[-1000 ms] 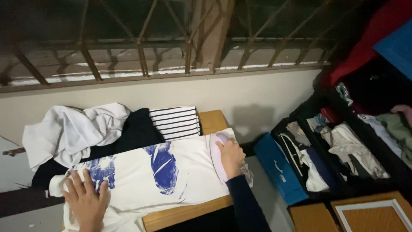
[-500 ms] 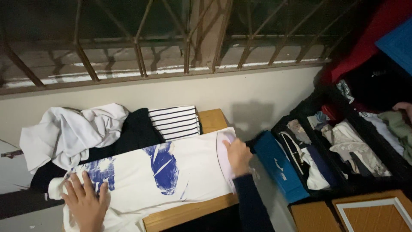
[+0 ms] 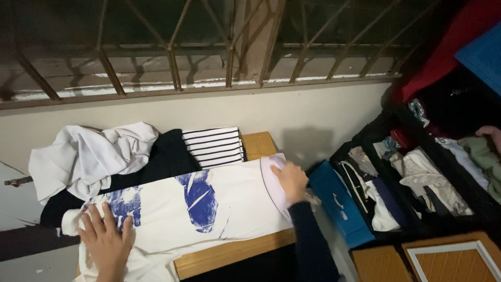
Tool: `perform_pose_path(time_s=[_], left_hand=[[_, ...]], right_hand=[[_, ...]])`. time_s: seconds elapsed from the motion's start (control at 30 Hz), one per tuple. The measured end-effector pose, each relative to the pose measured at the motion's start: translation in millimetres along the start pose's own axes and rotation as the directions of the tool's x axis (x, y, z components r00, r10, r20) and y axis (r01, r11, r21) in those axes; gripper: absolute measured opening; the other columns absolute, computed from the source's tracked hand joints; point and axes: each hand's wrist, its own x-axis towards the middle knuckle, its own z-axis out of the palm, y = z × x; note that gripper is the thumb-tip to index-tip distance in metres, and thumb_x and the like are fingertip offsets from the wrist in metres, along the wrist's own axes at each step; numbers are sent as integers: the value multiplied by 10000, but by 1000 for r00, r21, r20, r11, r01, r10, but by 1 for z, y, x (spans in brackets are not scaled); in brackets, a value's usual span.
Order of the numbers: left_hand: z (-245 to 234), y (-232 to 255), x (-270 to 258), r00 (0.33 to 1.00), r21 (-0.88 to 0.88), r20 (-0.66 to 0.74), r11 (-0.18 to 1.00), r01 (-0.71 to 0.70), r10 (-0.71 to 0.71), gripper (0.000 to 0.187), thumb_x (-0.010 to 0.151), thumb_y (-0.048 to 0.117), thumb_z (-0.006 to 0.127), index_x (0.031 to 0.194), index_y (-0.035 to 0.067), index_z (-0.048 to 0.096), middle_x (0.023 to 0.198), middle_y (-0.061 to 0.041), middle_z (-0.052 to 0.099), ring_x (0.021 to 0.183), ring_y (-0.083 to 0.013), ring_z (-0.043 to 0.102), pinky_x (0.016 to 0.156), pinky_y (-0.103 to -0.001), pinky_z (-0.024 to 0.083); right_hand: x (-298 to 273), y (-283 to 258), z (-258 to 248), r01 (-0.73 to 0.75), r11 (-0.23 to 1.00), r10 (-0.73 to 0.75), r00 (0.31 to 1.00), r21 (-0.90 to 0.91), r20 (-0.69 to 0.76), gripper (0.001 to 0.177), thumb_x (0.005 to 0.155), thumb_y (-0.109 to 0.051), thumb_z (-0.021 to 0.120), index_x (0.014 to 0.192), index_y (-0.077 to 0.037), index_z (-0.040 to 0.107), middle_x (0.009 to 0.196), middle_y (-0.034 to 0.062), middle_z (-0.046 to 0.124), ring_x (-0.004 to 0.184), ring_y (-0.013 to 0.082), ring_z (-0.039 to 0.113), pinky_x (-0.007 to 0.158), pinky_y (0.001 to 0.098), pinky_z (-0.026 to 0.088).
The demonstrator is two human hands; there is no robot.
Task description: Ironing a white t-shirt on a table and folding it.
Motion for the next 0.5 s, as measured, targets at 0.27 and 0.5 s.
perform_pose_path(time_s=[0.27, 0.5], left_hand=[[0, -5, 0, 998, -16, 59, 999, 32, -30, 773, 1031, 517, 523, 1626, 28, 447, 1705, -299, 354, 1564, -539, 302, 1229, -731, 209], [-4, -2, 3, 999, -49, 36, 998, 24, -23, 762, 1020, 517, 525, 1608, 39, 446, 1698, -270, 338, 1543, -530, 298, 1221, -722, 196]], right_hand=[[-52, 13, -62, 197, 965, -248, 896, 171, 369, 587, 687, -642, 769, 1067, -195, 792, 965, 124, 804, 899, 315, 774, 789, 398, 587], [-79, -49, -61, 561, 794, -587, 611, 233, 531, 577, 686, -658, 776, 1019, -187, 790, 976, 107, 769, 966, 326, 732, 852, 418, 546]])
